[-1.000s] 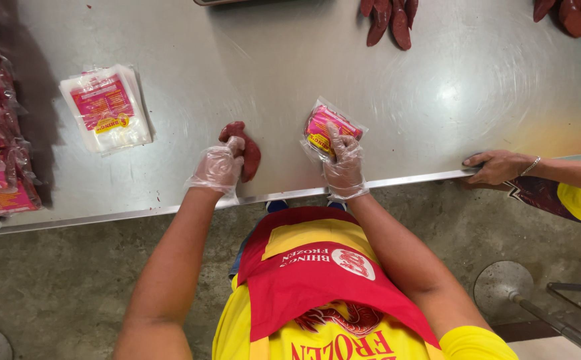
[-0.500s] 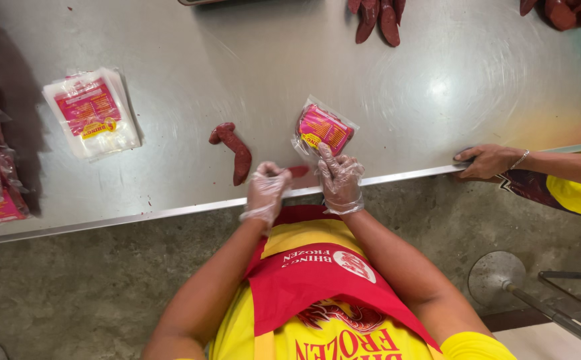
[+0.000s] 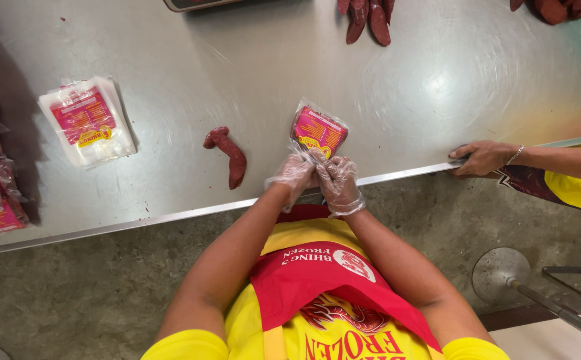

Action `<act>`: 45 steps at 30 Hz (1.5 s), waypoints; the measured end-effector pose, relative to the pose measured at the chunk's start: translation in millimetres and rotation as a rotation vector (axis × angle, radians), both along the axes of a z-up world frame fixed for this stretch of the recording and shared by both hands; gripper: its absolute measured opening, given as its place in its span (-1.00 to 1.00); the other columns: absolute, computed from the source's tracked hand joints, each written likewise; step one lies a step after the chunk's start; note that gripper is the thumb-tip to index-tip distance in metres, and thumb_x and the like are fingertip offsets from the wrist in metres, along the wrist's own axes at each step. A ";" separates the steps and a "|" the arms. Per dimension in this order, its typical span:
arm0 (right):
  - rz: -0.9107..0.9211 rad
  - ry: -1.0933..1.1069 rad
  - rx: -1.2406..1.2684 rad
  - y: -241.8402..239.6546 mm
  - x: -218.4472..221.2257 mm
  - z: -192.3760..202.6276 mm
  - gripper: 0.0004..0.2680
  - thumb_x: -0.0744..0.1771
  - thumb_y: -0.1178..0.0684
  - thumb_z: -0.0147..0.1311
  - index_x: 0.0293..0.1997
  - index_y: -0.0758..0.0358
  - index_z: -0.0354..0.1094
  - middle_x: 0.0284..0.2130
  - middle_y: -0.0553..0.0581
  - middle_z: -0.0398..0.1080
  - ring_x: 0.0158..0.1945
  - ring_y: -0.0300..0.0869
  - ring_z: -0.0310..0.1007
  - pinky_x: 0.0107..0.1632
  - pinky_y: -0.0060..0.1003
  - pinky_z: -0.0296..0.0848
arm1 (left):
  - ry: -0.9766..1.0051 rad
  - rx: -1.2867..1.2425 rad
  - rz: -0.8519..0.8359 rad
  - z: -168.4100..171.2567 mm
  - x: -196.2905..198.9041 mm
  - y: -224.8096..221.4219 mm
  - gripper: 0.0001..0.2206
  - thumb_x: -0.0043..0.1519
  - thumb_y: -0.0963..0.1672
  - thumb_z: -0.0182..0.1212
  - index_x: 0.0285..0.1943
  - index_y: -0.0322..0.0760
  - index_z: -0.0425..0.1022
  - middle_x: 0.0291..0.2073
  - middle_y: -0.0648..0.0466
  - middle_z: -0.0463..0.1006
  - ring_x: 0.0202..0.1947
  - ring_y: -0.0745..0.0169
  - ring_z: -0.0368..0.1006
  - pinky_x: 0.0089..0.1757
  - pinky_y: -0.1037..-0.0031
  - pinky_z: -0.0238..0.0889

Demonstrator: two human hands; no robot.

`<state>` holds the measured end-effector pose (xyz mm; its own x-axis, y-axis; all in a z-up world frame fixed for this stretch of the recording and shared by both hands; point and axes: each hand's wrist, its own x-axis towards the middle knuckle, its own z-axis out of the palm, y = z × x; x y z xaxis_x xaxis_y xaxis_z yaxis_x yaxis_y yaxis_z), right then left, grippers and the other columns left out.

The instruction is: The person places red meat slices into clear plastic bags on a stainless steel table. They arrange the slices inside the bags and seal them, then place the finished packages onto a stack. A digital scale is visible on the table, and the person occasionally moves items near it.

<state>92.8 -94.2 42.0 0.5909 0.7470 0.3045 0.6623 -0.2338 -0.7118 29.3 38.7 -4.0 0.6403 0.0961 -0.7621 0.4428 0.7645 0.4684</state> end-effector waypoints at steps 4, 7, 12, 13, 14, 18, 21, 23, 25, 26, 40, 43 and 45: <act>-0.059 0.147 0.019 5.6 -2.4 9.4 -0.73 0.38 0.19 0.11 0.24 0.15 0.44 -0.38 0.16 0.35 -0.26 -0.04 0.31 -0.16 -0.08 0.31 | 0.109 0.826 -0.341 50.5 -42.2 53.4 -0.83 0.21 -0.11 0.26 -0.06 -0.04 0.67 -0.30 0.20 0.68 -0.37 0.45 0.51 -0.27 0.52 0.44; -0.069 0.050 0.035 9.6 -2.9 16.9 -0.69 0.36 0.17 0.16 0.27 0.09 0.41 -0.37 0.13 0.38 -0.25 -0.05 0.30 -0.14 -0.06 0.32 | 0.169 1.340 -0.199 77.2 -89.2 105.4 -0.85 0.27 -0.17 0.24 -0.03 -0.09 0.66 -0.23 0.07 0.69 -0.24 0.26 0.61 -0.13 0.42 0.48; -0.190 -0.099 -0.129 12.8 -6.6 9.4 -0.53 0.24 0.17 0.24 0.34 0.02 0.36 -0.35 0.22 0.36 -0.22 -0.01 0.31 -0.12 -0.01 0.33 | 0.143 1.424 -0.480 92.3 -101.4 161.7 -0.49 -0.01 -0.28 0.22 0.17 -0.07 0.57 0.08 -0.10 0.51 0.04 -0.03 0.49 0.07 0.30 0.38; -0.206 -0.084 -0.122 15.3 -5.9 8.6 -0.54 0.26 0.17 0.23 0.34 0.00 0.37 -0.35 0.20 0.37 -0.22 -0.02 0.31 -0.11 -0.02 0.34 | 0.154 1.429 -0.524 88.4 -97.8 166.7 -0.51 0.03 -0.28 0.21 0.18 -0.09 0.56 0.06 -0.12 0.51 0.04 -0.06 0.49 0.08 0.28 0.37; -0.223 -0.068 -0.117 18.3 -4.3 9.6 -0.55 0.28 0.17 0.21 0.35 -0.02 0.37 -0.35 0.18 0.37 -0.21 -0.03 0.32 -0.11 -0.03 0.34 | 0.165 1.431 -0.569 82.5 -94.8 170.4 -0.54 0.06 -0.27 0.20 0.18 -0.10 0.55 0.04 -0.13 0.51 0.04 -0.10 0.49 0.08 0.27 0.36; -0.272 -0.046 -0.122 20.3 -4.2 11.8 -0.55 0.23 0.19 0.15 0.30 -0.02 0.44 -0.36 0.18 0.38 -0.21 -0.02 0.32 -0.08 -0.04 0.37 | 0.393 1.485 -0.757 44.4 -100.7 169.6 -0.66 0.29 -0.24 0.10 0.27 -0.23 0.43 0.03 -0.31 0.44 0.00 -0.29 0.47 0.03 0.11 0.36; -0.283 -0.008 -0.093 19.3 -4.9 10.6 -0.67 0.28 0.14 0.24 0.18 0.01 0.51 -0.43 0.16 0.37 -0.25 -0.01 0.31 -0.14 -0.05 0.36 | 0.410 1.637 -0.619 20.7 -114.6 168.7 -0.70 0.32 -0.25 0.05 0.25 -0.28 0.42 0.04 -0.27 0.48 0.06 -0.26 0.46 0.06 0.09 0.38; -0.245 0.056 -0.083 16.6 -3.9 9.2 -0.72 0.31 0.14 0.22 0.16 -0.01 0.54 -0.44 0.14 0.42 -0.32 -0.05 0.32 -0.17 -0.06 0.34 | 0.558 1.527 -0.501 24.5 -129.4 160.8 -0.69 0.45 -0.19 -0.04 0.38 -0.30 0.33 0.09 -0.31 0.45 0.01 -0.20 0.48 -0.03 0.14 0.47; -0.228 0.101 -0.078 15.8 -2.8 8.3 -0.75 0.34 0.12 0.21 0.14 -0.03 0.54 -0.45 0.13 0.45 -0.37 -0.08 0.33 -0.20 -0.08 0.33 | 0.580 1.418 -0.333 36.9 -144.6 147.0 -0.69 0.48 -0.17 -0.06 0.39 -0.22 0.37 0.11 -0.29 0.43 -0.04 -0.11 0.50 -0.09 0.24 0.50; -0.231 0.114 -0.075 17.1 -2.5 7.4 -0.76 0.34 0.10 0.21 0.14 -0.04 0.54 -0.45 0.12 0.46 -0.38 -0.10 0.33 -0.22 -0.09 0.34 | 0.532 1.366 -0.226 43.3 -149.1 133.8 -0.68 0.43 -0.17 -0.04 0.34 -0.13 0.45 0.11 -0.25 0.42 -0.08 -0.05 0.51 -0.10 0.30 0.49; -0.192 0.013 -0.056 9.9 -2.5 1.4 -0.74 0.37 0.09 0.17 0.22 -0.05 0.49 -0.31 0.13 0.37 -0.19 -0.04 0.31 -0.10 -0.08 0.31 | 0.148 0.560 0.071 33.1 -15.5 -7.1 -0.79 0.24 -0.10 0.31 -0.07 -0.27 0.44 -0.30 0.10 0.58 -0.27 0.37 0.47 -0.17 0.48 0.37; -0.157 0.035 -0.045 6.6 -2.3 -1.7 -0.74 0.38 0.11 0.15 0.22 -0.03 0.48 -0.30 0.14 0.36 -0.18 -0.03 0.30 -0.11 -0.08 0.30 | 0.083 0.348 0.219 22.1 4.4 -11.9 -0.83 0.28 -0.12 0.19 -0.02 -0.29 0.48 -0.27 0.12 0.57 -0.25 0.36 0.45 -0.17 0.44 0.36; -0.138 0.009 -0.047 6.2 -1.7 -1.1 -0.73 0.36 0.11 0.15 0.22 -0.02 0.48 -0.31 0.15 0.34 -0.19 -0.03 0.30 -0.11 -0.08 0.30 | 0.061 0.172 0.294 19.2 1.5 -9.9 -0.84 0.30 -0.13 0.19 -0.01 -0.25 0.49 -0.25 0.14 0.57 -0.23 0.40 0.48 -0.14 0.50 0.37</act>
<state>91.1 -88.0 40.8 0.6913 0.6720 0.2654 0.6153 -0.3550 -0.7039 30.8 28.8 15.3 0.5194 0.4005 -0.7548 0.2466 0.7755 0.5812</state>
